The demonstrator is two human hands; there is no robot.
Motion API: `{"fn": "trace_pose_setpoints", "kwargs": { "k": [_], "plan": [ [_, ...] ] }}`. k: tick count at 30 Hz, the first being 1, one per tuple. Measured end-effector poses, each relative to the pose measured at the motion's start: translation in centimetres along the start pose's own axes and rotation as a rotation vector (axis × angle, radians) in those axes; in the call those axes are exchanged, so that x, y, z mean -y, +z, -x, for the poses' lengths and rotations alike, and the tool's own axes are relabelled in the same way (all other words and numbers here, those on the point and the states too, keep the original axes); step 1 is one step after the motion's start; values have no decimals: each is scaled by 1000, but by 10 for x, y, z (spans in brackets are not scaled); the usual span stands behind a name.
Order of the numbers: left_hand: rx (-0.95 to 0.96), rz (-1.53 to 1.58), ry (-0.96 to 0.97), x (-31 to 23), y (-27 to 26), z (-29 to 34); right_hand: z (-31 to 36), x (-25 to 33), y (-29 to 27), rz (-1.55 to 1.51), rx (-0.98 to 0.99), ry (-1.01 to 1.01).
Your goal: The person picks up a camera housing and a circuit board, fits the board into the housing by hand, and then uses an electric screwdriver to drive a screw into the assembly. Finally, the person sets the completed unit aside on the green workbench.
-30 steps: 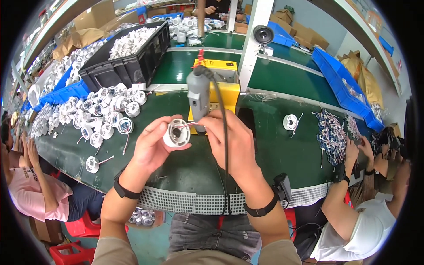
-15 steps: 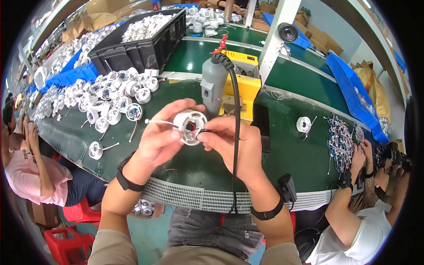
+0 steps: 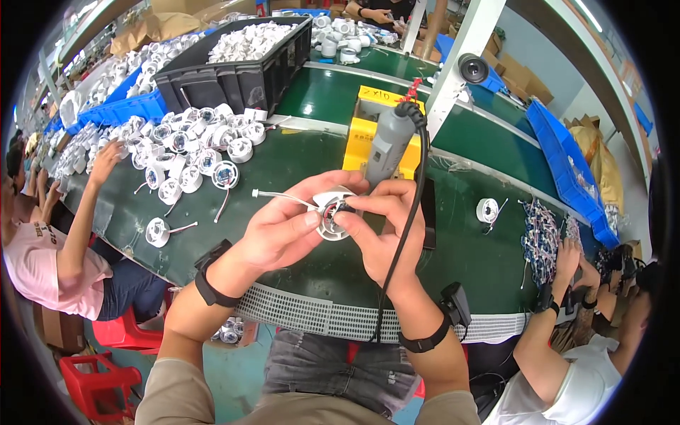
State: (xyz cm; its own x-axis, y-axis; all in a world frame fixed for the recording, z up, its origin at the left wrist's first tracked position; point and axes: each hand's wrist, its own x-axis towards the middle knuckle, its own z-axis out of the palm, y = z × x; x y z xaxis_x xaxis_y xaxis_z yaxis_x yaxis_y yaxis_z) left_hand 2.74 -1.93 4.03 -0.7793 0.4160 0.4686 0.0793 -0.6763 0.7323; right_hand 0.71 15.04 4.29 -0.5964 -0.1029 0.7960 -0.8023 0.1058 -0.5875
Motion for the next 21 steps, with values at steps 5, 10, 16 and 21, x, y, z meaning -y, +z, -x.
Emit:
{"fn": "trace_pose_setpoints", "kwargs": {
  "k": [5,10,16,21],
  "plan": [
    [-29,9,-3,0,5,2,5,1,3,-39,6,36],
    [-46,-49,-7,5,2,4,9,-5,5,-55,-30,32],
    [-27,-377,82,0,-2,5,10,8,5,-120,7,207],
    [-27,-219,105,6,1,3,7,8,5,-33,-9,113]
  ]
}}
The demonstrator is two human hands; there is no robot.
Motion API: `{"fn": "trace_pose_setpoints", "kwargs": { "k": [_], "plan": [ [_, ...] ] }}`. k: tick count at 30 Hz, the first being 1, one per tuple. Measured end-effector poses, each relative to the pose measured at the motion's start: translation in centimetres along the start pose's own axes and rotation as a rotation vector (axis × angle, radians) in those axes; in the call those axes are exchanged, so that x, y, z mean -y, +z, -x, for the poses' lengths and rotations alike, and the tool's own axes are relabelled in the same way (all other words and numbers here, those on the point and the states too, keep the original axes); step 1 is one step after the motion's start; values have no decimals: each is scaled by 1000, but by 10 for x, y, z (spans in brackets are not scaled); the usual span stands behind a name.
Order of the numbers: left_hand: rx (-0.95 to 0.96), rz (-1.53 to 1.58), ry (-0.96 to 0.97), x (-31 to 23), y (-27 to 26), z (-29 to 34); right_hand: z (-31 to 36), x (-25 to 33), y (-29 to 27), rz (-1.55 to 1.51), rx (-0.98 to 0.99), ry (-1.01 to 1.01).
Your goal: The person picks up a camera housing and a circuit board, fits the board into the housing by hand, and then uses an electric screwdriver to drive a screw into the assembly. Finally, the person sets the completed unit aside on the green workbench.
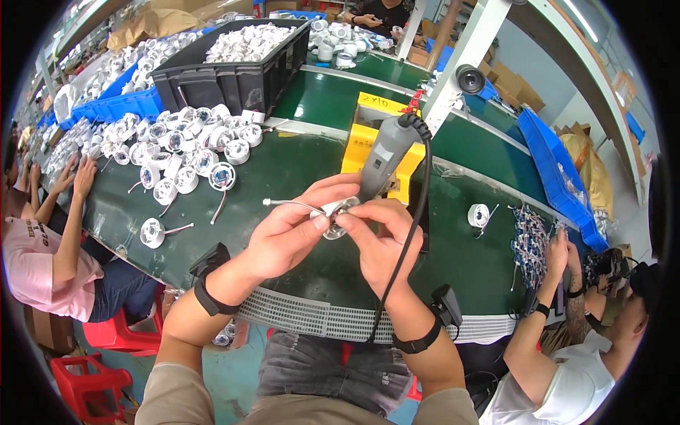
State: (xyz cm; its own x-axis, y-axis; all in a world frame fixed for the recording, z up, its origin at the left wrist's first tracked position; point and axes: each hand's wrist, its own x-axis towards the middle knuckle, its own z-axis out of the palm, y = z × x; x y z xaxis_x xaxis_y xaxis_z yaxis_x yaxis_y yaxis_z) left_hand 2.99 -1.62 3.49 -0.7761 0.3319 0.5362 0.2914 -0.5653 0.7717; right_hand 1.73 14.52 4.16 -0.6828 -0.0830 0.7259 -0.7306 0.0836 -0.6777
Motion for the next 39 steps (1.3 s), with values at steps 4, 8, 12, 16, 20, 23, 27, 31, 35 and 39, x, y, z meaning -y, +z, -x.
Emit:
{"fn": "trace_pose_setpoints", "kwargs": {
  "k": [4,8,12,16,20,23,27,31,35,39],
  "plan": [
    [-71,147,-102,-2,10,2,1,-7,-1,144,-38,-126],
    [-55,195,-97,-7,18,0,-3,1,4,106,-50,-77],
    [-46,-63,-125,-11,10,3,-4,-5,3,106,45,10],
    [-104,-516,-332,-12,4,1,-7,-7,-4,212,88,-46],
    [-174,-283,-484,-5,-2,-3,-2,-13,-2,433,-18,-227],
    [-244,-147,-523,5,-5,-3,-18,-13,2,517,-334,-163],
    [-308,-68,-646,22,-10,-1,-35,-35,2,454,62,197],
    [-285,-100,-701,26,-13,-3,-50,-33,4,185,-149,48],
    [-249,-53,-807,46,-19,1,-77,-37,2,-205,-347,-81],
    [-299,-41,-845,50,-19,3,-86,-40,1,-207,-336,-47]
  ]
}}
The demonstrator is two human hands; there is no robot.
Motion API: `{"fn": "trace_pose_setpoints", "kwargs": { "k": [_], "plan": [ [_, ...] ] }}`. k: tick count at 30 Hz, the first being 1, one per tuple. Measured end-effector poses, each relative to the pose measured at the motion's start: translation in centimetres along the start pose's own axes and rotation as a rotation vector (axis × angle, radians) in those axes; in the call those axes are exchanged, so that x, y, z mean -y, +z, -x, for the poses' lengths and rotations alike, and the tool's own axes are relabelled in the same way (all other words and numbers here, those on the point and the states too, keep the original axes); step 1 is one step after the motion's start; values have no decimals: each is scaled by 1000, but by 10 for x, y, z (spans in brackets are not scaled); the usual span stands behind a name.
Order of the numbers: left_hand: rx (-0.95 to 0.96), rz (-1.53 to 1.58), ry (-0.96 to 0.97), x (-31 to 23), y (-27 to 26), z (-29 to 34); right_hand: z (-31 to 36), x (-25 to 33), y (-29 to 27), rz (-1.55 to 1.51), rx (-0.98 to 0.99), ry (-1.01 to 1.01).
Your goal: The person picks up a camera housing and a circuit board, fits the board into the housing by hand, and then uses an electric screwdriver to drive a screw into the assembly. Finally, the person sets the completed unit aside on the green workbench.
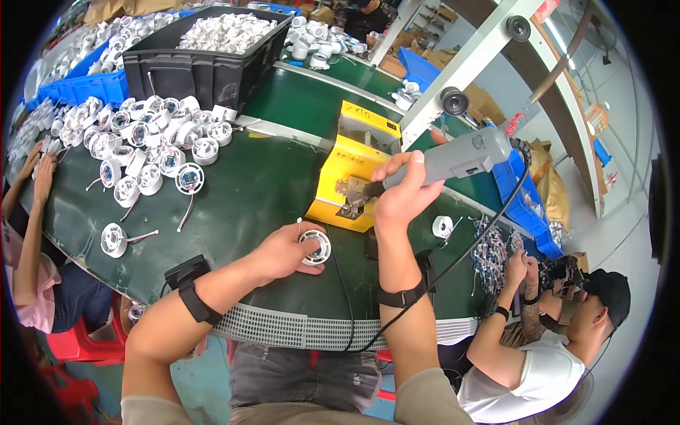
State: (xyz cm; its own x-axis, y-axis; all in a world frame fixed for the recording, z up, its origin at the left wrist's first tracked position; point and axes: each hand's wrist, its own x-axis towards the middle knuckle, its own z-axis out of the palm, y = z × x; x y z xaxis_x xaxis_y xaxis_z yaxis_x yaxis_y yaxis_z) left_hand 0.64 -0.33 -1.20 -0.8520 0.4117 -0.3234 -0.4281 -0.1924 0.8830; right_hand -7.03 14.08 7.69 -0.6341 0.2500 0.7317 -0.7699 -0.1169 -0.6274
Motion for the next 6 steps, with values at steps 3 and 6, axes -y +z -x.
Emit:
{"fn": "trace_pose_setpoints", "kwargs": {
  "k": [3,6],
  "plan": [
    [-11,7,6,2,0,0,3,-5,-1,8,17,43],
    [5,-19,1,0,-1,-1,7,-8,-3,15,36,71]
  ]
}}
